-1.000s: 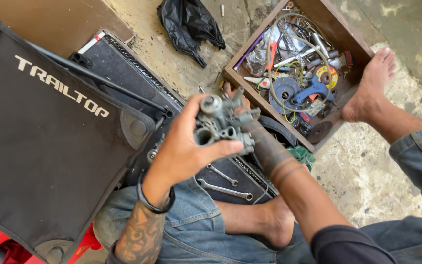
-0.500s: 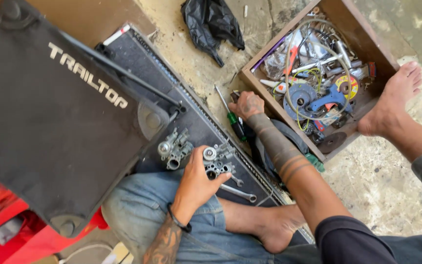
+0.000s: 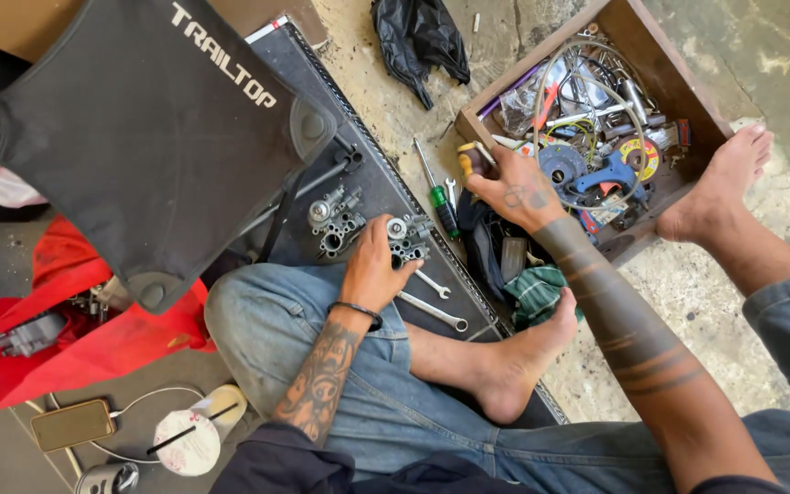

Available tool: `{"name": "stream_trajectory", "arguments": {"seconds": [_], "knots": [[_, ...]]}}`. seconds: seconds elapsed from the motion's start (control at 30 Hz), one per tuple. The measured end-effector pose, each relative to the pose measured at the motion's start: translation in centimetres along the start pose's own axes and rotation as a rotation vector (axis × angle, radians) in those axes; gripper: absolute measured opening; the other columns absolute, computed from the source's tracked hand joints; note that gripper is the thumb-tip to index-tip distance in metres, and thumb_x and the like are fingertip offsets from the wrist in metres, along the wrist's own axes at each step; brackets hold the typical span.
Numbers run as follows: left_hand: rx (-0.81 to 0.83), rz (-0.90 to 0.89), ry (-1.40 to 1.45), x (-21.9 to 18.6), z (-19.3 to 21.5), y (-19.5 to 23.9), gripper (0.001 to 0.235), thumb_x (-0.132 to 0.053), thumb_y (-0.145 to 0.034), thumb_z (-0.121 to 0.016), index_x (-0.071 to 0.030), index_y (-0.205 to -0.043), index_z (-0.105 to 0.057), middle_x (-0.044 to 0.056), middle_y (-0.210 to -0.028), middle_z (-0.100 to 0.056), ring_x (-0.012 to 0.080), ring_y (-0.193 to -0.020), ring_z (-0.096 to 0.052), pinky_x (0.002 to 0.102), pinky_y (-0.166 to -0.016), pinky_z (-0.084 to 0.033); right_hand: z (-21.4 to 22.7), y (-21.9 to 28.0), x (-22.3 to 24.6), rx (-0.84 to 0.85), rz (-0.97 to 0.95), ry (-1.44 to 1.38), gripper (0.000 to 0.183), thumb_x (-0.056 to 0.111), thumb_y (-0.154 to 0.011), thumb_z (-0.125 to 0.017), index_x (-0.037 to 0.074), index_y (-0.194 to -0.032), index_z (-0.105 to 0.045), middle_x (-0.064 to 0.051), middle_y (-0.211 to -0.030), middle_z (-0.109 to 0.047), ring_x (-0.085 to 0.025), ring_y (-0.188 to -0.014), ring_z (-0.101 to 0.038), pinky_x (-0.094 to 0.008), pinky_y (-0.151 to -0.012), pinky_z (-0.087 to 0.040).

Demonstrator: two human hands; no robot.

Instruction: Inspecting and cleaning a motorcycle carburetor using a small metal tool

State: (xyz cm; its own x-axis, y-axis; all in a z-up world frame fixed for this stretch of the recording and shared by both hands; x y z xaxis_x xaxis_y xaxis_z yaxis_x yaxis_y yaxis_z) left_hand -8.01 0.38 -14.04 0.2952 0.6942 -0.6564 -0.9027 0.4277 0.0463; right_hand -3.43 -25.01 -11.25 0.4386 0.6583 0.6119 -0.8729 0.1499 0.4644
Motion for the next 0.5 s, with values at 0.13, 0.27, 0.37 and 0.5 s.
{"name": "stream_trajectory", "arguments": {"seconds": [0.13, 0.27, 0.37, 0.5], "knots": [[0.028, 0.085, 0.034, 0.9, -0.1, -0.2, 0.090, -0.026, -0.066, -0.092, -0.002, -0.138, -0.045, 0.024, -0.129, -0.056, 0.0474, -0.121, -0.059, 0.055, -0.098, -0.053, 2.6, 3.6, -0.4, -0.017, 0.018, -0.011, 0.035, 0.041, -0.084, -0.069, 0.008, -0.097, -0.068, -0.022, -0.085, -0.071, -0.045, -0.098, -0.070, -0.058, -0.080, -0.051], [-0.018, 0.088, 0.079, 1.9, -0.8, -1.0, 0.090, -0.029, -0.068, -0.092, -0.003, -0.140, -0.043, 0.024, -0.130, -0.056, 0.0483, -0.122, -0.058, 0.056, -0.097, -0.054, 4.8, 6.3, -0.9, -0.056, 0.035, -0.024, 0.037, 0.041, -0.085, -0.069, 0.006, -0.095, -0.068, -0.023, -0.083, -0.071, -0.046, -0.095, -0.070, -0.060, -0.079, -0.050], [-0.028, 0.098, 0.093, 2.3, -0.7, -1.5, 0.090, -0.030, -0.070, -0.091, -0.003, -0.141, -0.043, 0.025, -0.131, -0.055, 0.0485, -0.123, -0.058, 0.057, -0.098, -0.053, 5.2, 6.6, -3.8, -0.082, 0.000, -0.030, 0.033, 0.041, -0.084, -0.070, 0.010, -0.093, -0.068, -0.021, -0.079, -0.068, -0.044, -0.092, -0.069, -0.055, -0.080, -0.050], [-0.015, 0.100, 0.083, 2.7, -1.1, -1.4, 0.090, -0.032, -0.072, -0.090, -0.004, -0.142, -0.041, 0.023, -0.132, -0.054, 0.0472, -0.124, -0.058, 0.056, -0.098, -0.054, 4.1, 6.6, -6.0, -0.091, 0.028, -0.105, 0.034, 0.041, -0.083, -0.071, 0.008, -0.091, -0.067, -0.022, -0.077, -0.067, -0.046, -0.090, -0.068, -0.054, -0.080, -0.050]]}}
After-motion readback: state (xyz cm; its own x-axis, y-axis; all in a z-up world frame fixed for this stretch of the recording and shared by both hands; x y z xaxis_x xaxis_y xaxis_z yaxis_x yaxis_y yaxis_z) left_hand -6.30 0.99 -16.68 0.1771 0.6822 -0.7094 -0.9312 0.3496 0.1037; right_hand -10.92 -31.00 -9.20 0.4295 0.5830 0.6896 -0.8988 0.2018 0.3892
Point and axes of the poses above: each hand's wrist, its own y-axis away from the middle knuckle, its own z-axis out of the back of the hand, x = y × z, the point moved 5 cm from there along -y, towards the middle knuckle
